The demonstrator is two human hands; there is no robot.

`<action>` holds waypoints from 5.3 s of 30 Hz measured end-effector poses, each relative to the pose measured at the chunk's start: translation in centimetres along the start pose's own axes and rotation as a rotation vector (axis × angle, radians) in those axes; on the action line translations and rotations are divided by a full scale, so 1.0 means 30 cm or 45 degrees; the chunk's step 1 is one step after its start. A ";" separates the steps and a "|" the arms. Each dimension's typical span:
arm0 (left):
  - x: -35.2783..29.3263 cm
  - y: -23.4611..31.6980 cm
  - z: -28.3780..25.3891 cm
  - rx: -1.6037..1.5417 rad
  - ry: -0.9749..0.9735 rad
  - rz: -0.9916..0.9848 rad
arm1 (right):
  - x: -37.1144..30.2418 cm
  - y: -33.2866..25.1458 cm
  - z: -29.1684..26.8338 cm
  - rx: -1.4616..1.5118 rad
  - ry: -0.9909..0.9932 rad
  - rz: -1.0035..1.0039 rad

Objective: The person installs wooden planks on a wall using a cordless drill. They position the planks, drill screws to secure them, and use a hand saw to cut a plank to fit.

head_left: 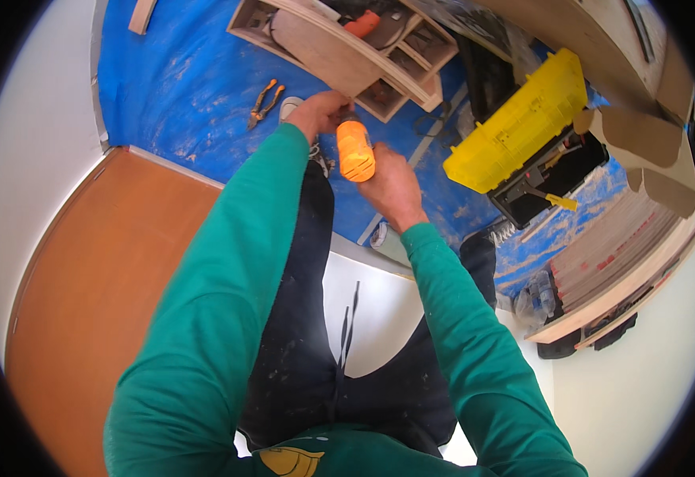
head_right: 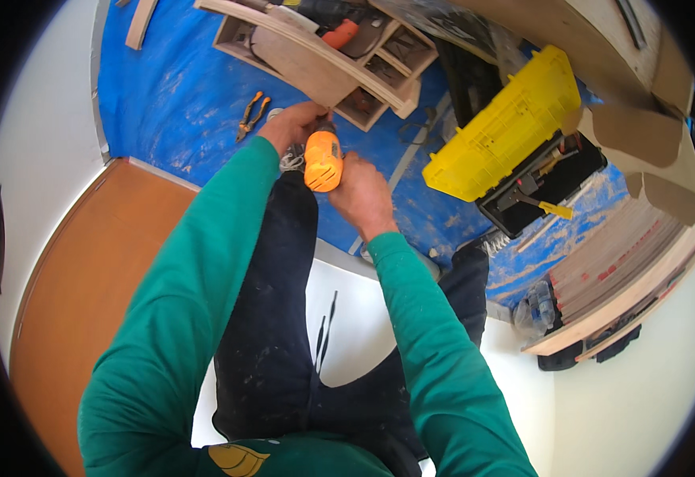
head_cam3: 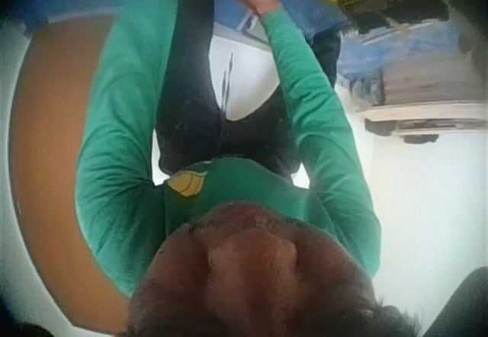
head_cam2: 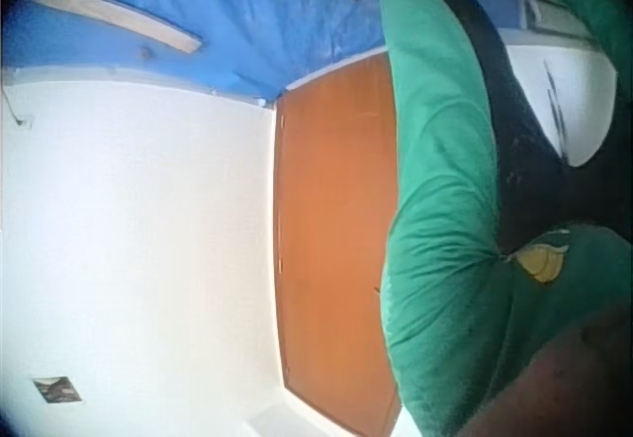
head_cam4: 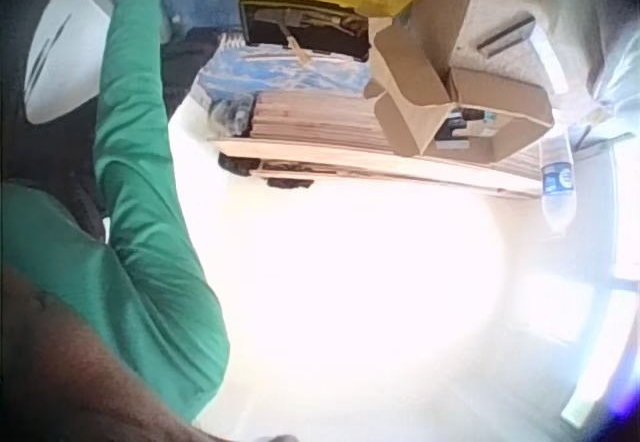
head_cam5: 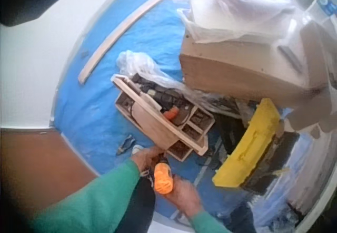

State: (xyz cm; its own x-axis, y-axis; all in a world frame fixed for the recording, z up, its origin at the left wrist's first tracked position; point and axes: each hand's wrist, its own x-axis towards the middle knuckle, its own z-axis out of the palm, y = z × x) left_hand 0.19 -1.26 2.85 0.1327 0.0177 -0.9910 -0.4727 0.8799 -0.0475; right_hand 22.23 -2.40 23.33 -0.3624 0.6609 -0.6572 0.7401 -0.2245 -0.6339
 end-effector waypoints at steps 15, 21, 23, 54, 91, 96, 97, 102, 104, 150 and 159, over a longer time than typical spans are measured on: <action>-0.084 -0.077 0.095 -0.397 0.501 0.763 | -0.763 0.419 -0.227 0.404 -0.357 0.512; -0.039 0.113 0.109 -0.286 0.496 0.430 | -0.813 0.558 -0.234 0.361 -0.304 0.695; -0.051 0.125 0.136 -0.413 0.564 0.385 | -0.803 0.577 -0.234 0.484 -0.241 0.666; -0.256 -0.318 0.113 0.203 0.424 0.883 | -0.832 0.661 -0.424 0.621 -0.167 0.781; -0.392 -0.036 0.420 -0.031 0.831 1.154 | -0.754 0.567 -0.329 0.364 -0.427 0.730; -0.199 0.067 0.172 0.096 0.972 0.905 | -0.740 0.563 -0.296 0.385 -0.428 0.763; -0.143 0.111 0.125 0.047 0.834 0.967 | -0.738 0.564 -0.290 0.387 -0.394 0.743; 0.060 0.268 -0.019 2.026 0.879 1.538 | -0.730 0.576 -0.257 0.370 -0.349 0.794; 0.067 0.272 -0.024 1.189 0.704 1.441 | -0.729 0.580 -0.239 0.366 -0.359 0.785; -1.555 -0.470 0.855 0.597 -0.291 1.630 | -1.318 -0.269 -0.780 1.308 0.358 0.037; -1.766 -0.497 0.825 0.579 -0.273 1.632 | -1.445 -0.396 -0.804 1.193 0.372 -0.081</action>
State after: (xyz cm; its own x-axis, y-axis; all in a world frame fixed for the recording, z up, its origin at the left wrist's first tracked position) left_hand 21.77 -3.56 59.17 -0.0257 0.9626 -0.2697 -0.0469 0.2683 0.9622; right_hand 42.82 -11.11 69.19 -0.1384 0.8139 -0.5643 -0.0704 -0.5764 -0.8141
